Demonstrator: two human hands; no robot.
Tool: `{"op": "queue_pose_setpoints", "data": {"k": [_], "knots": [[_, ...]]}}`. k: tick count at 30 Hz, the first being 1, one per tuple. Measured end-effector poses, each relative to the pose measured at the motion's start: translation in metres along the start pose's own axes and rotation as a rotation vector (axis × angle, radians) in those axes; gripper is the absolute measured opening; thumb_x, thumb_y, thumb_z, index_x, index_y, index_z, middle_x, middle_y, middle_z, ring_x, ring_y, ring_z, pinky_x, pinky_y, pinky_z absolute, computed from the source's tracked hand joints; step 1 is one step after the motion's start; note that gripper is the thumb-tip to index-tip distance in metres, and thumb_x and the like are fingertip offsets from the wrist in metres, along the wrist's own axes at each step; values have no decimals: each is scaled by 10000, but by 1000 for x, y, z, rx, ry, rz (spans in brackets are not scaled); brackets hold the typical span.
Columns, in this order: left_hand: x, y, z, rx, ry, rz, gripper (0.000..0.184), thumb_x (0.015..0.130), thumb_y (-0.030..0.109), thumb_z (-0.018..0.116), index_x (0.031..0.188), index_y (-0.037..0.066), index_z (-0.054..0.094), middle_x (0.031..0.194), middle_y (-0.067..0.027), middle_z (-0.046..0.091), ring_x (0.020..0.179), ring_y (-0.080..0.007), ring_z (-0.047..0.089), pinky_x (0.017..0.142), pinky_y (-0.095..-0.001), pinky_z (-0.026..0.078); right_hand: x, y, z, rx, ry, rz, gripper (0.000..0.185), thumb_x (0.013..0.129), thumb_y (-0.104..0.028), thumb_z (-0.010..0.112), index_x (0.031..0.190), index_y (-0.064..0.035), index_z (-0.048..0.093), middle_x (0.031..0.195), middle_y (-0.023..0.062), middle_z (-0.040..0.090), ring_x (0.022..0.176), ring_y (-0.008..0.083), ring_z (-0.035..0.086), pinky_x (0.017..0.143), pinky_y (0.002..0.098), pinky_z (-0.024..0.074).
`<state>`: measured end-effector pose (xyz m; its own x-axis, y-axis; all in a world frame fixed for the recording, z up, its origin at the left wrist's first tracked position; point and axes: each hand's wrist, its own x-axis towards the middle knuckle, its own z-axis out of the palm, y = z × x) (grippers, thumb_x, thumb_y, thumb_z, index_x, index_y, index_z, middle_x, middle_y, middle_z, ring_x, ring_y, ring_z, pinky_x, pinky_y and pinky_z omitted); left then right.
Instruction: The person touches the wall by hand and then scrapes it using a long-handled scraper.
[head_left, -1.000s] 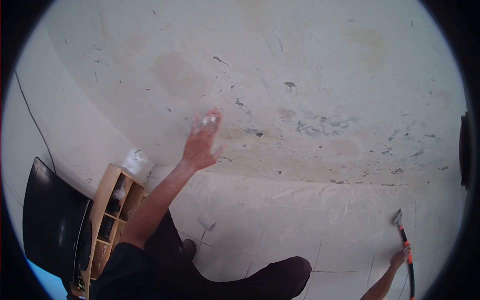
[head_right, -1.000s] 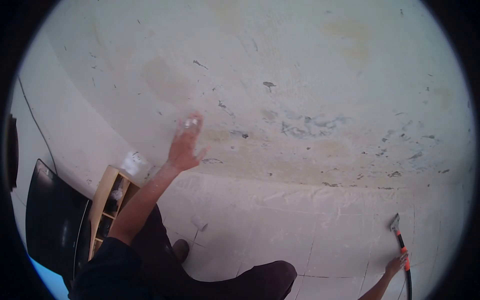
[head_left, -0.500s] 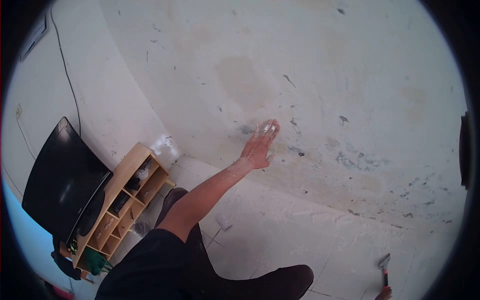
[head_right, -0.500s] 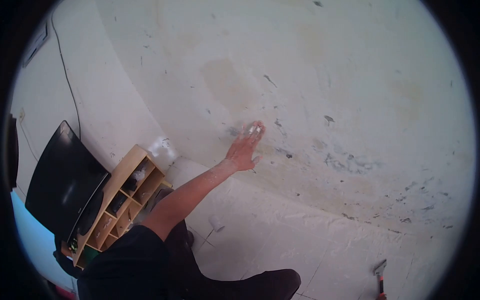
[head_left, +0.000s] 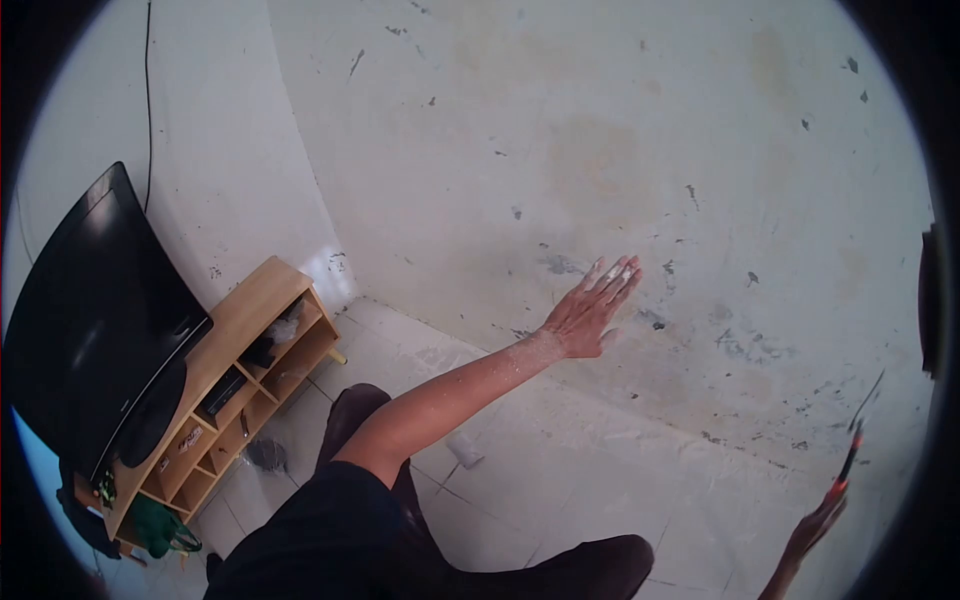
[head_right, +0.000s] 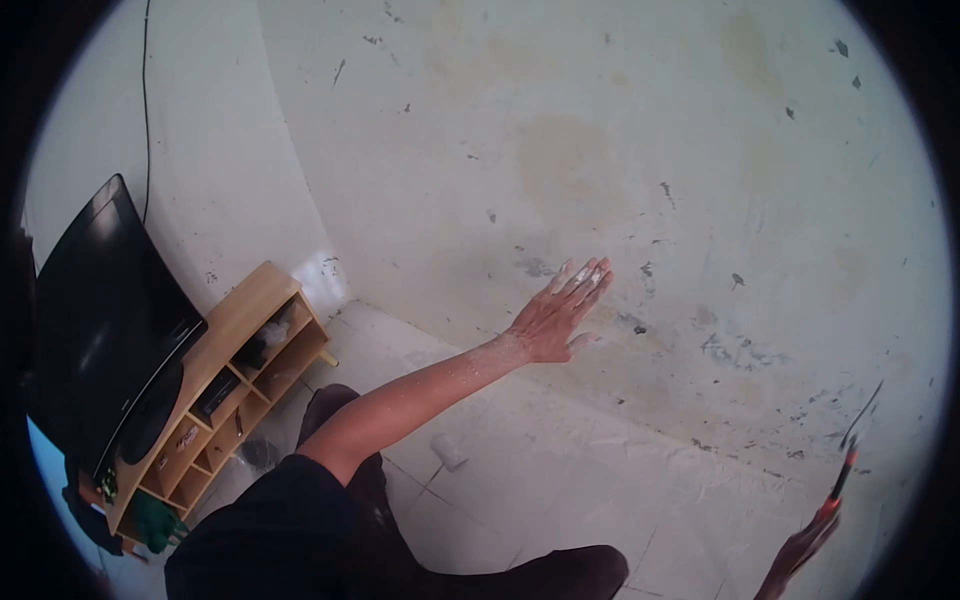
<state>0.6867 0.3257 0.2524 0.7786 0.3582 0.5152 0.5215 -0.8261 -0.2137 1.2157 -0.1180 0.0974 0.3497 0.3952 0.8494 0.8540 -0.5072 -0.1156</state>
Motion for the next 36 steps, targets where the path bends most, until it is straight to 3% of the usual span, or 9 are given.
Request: {"op": "queue_pose_setpoints", "data": {"k": [9,11,14,17,22,24,29,32,36], "knots": [[-27,-57,-95,-728,287,34,853,993,435,601,1627,59,170,1625,-212,323,1502,-351,336,1207,-483,326,168,-355,-130,177,121,-222,438,1106,-181,430,1496,17,441,1335,230,593,1258,384,573,1006,424,466],[-34,-64,-118,-1049,223,44,823,1002,444,598,1622,69,208,1591,-209,399,1479,-338,387,1174,-473,383,177,-430,-143,343,63,-283,439,1110,-203,419,1504,-13,459,1192,182,633,1078,294,633,878,386,508],[-41,-71,-136,-1403,155,70,790,1014,476,590,1606,62,270,1520,-191,505,1402,-274,492,1111,-427,455,173,-515,-148,487,-33,-338,421,1107,-163,399,1501,-38,482,921,89,554,701,147,468,639,334,454],[-59,-70,-135,-1761,227,129,715,1045,472,551,1573,41,338,1459,-158,568,1319,-207,549,1105,-390,450,163,-585,-151,614,-167,-396,492,979,42,472,1469,15,505,1002,172,600,680,172,509,636,342,484],[-82,-105,-138,-2059,399,28,447,1102,364,471,1307,-25,553,1160,-94,686,1168,-143,601,1078,-332,428,162,-695,-147,694,-438,-370,468,977,19,525,1445,24,528,919,172,614,651,193,529,654,334,487],[-92,-124,-134,-2106,502,-178,368,1105,339,456,1093,14,629,1125,-120,713,1127,-174,643,977,-346,488,164,-724,-136,763,-571,-279,484,1001,-88,606,1466,-8,500,775,137,618,608,165,543,635,326,480],[-107,-193,-144,-2173,745,-549,389,1084,404,487,1116,24,557,1149,-203,717,1043,-280,703,882,-413,561,138,-741,-129,794,-839,-194,577,974,-206,703,1465,-34,454,637,70,619,552,122,567,540,316,465],[-127,-232,-135,-2158,789,-509,385,1093,399,464,1143,26,545,1196,-221,696,1092,-304,692,923,-421,558,112,-726,-148,876,-1072,6,211,977,-207,696,946,-5,644,595,-4,549,514,75,524,492,280,421],[-140,-258,-133,-2169,876,-421,392,1103,400,420,1192,34,529,1276,-246,648,1150,-331,669,975,-437,547,59,-671,-143,837,-1030,181,308,929,-237,760,774,1,643,575,-3,534,513,66,502,466,278,388]]}}
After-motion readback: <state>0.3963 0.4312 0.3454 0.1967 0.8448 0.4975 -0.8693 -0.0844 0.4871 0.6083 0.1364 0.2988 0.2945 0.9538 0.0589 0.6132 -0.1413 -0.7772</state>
